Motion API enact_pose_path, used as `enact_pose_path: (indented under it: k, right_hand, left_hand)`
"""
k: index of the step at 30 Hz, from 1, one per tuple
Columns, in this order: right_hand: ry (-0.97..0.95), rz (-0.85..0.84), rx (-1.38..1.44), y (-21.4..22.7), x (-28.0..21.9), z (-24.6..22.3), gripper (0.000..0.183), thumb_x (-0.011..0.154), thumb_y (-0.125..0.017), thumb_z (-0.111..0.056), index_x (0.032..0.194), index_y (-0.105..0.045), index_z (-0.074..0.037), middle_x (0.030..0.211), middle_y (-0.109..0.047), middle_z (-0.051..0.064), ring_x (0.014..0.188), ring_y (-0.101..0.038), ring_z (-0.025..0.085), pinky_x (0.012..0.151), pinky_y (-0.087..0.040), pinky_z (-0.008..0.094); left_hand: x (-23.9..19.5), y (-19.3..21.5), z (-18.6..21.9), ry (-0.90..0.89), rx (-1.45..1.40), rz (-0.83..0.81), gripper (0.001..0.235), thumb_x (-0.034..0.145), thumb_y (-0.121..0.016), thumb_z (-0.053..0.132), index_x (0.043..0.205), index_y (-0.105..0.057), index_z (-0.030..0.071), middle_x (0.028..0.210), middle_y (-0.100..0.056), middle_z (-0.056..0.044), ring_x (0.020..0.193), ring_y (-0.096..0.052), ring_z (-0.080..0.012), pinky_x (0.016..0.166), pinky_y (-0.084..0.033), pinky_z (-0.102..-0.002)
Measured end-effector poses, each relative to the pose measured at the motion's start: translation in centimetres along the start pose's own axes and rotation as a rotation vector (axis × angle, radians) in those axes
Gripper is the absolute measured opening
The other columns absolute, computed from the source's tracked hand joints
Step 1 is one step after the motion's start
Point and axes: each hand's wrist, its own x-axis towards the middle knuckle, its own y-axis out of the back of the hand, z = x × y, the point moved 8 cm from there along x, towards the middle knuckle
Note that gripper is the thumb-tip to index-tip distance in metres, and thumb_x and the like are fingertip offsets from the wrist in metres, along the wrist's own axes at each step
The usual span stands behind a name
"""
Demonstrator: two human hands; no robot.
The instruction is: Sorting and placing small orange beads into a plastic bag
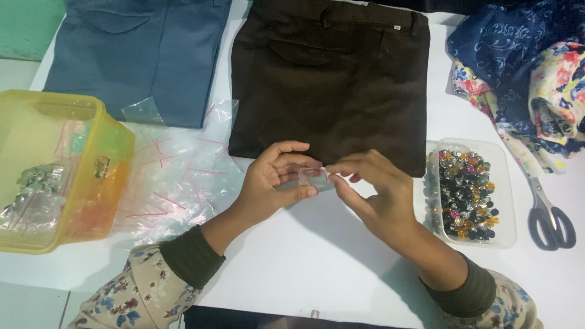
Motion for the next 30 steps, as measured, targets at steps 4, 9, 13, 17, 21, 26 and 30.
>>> enact_pose_path:
  k: [4, 9, 13, 17, 21, 26, 30]
  right_hand:
    - [0.014, -0.036, 0.032, -0.7, -0.4, -0.2, 0.020, 0.086, -0.078, -0.004, 0.105, -0.081, -0.008, 0.094, -0.080, 0.008, 0.083, -0.074, 0.028, 0.069, -0.061, 0.032]
    - [0.096, -0.047, 0.020, -0.4, 0.2, 0.0, 0.013, 0.090, -0.077, -0.012, 0.102, -0.081, -0.009, 0.108, -0.076, 0.012, 0.099, -0.067, 0.035, 0.082, -0.057, 0.042]
    - [0.119, -0.108, -0.027, -1.0, 0.1, 0.2, 0.019, 0.079, -0.085, -0.009, 0.097, -0.081, -0.011, 0.113, -0.072, 0.016, 0.105, -0.064, 0.042, 0.079, -0.056, 0.047]
    - [0.048, -0.128, 0.037, -1.2, -0.2, 1.1, 0.008, 0.084, -0.081, -0.009, 0.091, -0.080, -0.011, 0.113, -0.072, 0.014, 0.106, -0.067, 0.040, 0.082, -0.057, 0.046]
    - [-0.127, -0.098, 0.138, -0.9, -0.2, 2.7, 0.009, 0.085, -0.081, -0.008, 0.093, -0.079, -0.006, 0.098, -0.076, 0.013, 0.087, -0.075, 0.028, 0.070, -0.061, 0.034]
    - [-0.281, -0.045, 0.222, -1.3, -1.0, 5.6, 0.008, 0.087, -0.079, -0.003, 0.094, -0.076, 0.000, 0.076, -0.072, 0.012, 0.070, -0.071, 0.019, 0.058, -0.059, 0.027]
    - [-0.334, -0.050, 0.298, -2.1, -1.3, 5.8, 0.012, 0.085, -0.080, -0.002, 0.095, -0.075, 0.001, 0.071, -0.070, 0.010, 0.064, -0.067, 0.015, 0.055, -0.055, 0.024]
  left_hand:
    - [-0.2, -0.4, -0.1, 0.012, 0.014, -0.036, 0.072, 0.073, -0.090, 0.003, 0.135, -0.055, 0.002, 0.111, -0.075, -0.014, 0.101, -0.073, -0.0174, 0.093, -0.060, -0.028]
    - [-0.1, -0.1, 0.3, 0.014, -0.076, -0.036, 0.069, 0.079, -0.086, 0.004, 0.138, -0.051, 0.001, 0.114, -0.074, -0.020, 0.106, -0.073, -0.0258, 0.094, -0.061, -0.035]
    - [-0.3, -0.5, 0.6, 0.049, -0.138, -0.060, 0.068, 0.082, -0.082, 0.003, 0.141, -0.048, 0.001, 0.115, -0.072, -0.021, 0.106, -0.073, -0.0262, 0.095, -0.061, -0.036]
    - [-0.6, -1.0, -0.7, 0.098, -0.147, -0.102, 0.071, 0.082, -0.083, 0.008, 0.143, -0.048, 0.002, 0.120, -0.071, -0.020, 0.110, -0.071, -0.0241, 0.097, -0.059, -0.035]
    - [-0.8, -1.1, -2.8, 0.196, 0.039, -0.152, 0.065, 0.083, -0.084, 0.013, 0.140, -0.056, 0.003, 0.115, -0.074, -0.019, 0.102, -0.075, -0.0245, 0.088, -0.063, -0.034]
    - [-1.0, -0.8, -3.5, 0.223, 0.103, -0.146, 0.047, 0.089, -0.076, 0.009, 0.132, -0.060, -0.002, 0.103, -0.077, -0.019, 0.093, -0.076, -0.0236, 0.082, -0.063, -0.032]
    - [-0.9, -0.5, -4.1, 0.219, 0.065, -0.133, 0.043, 0.088, -0.081, 0.019, 0.124, -0.065, 0.003, 0.095, -0.078, -0.015, 0.086, -0.078, -0.0215, 0.075, -0.065, -0.031]
